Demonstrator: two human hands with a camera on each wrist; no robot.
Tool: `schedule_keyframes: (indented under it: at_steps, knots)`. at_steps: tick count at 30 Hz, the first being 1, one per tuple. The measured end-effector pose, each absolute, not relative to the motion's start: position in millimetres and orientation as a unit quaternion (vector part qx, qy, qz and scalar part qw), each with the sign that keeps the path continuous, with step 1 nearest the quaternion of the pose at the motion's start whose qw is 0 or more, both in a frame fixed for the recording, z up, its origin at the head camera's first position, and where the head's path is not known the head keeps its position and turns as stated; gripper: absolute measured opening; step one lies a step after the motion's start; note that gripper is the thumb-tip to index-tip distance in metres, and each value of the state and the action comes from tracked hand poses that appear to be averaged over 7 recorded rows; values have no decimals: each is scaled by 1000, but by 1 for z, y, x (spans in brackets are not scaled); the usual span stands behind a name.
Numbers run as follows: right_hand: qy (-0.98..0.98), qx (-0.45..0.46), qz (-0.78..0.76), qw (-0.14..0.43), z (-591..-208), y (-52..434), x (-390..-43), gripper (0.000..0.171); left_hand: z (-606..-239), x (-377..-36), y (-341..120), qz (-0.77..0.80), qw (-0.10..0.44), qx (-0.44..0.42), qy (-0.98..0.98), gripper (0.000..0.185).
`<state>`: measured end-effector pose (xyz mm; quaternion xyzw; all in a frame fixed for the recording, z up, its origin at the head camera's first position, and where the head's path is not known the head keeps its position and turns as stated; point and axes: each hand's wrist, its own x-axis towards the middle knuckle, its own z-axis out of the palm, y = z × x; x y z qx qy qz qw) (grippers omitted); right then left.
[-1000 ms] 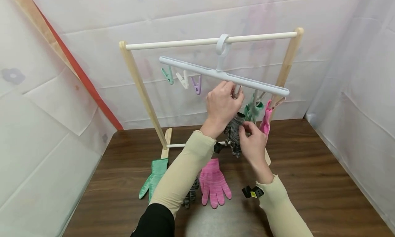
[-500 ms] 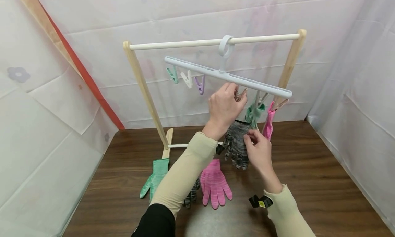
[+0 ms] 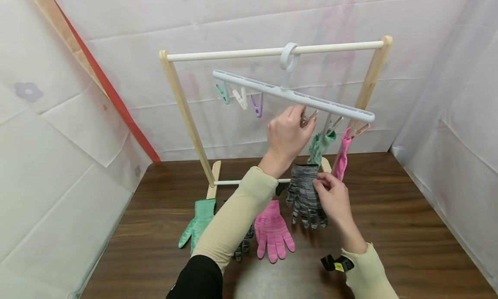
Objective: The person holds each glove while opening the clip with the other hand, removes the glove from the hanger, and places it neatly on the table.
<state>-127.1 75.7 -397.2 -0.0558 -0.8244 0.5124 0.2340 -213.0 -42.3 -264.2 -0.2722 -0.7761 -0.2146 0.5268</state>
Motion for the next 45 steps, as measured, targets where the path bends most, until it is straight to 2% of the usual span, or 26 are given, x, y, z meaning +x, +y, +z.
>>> schedule_keyframes:
  at_steps: [12,23,37,45]
  knots:
    - [-834,-43,536,124,-410,82,-122,27,-266,-216,-44,-229,519,-275,-776,23]
    - [-774,-39,630,57,-429,81,-122,27,-266,-213,-44,-225,502,-274,-789,25]
    - [-768,-54,638,9,-453,84,-128,27,-267,-211,-42,-233,504,-276,-785,24]
    - [-781,-59,621,6,-463,86,-130,31,-268,-210,-43,-239,504,-274,-783,24]
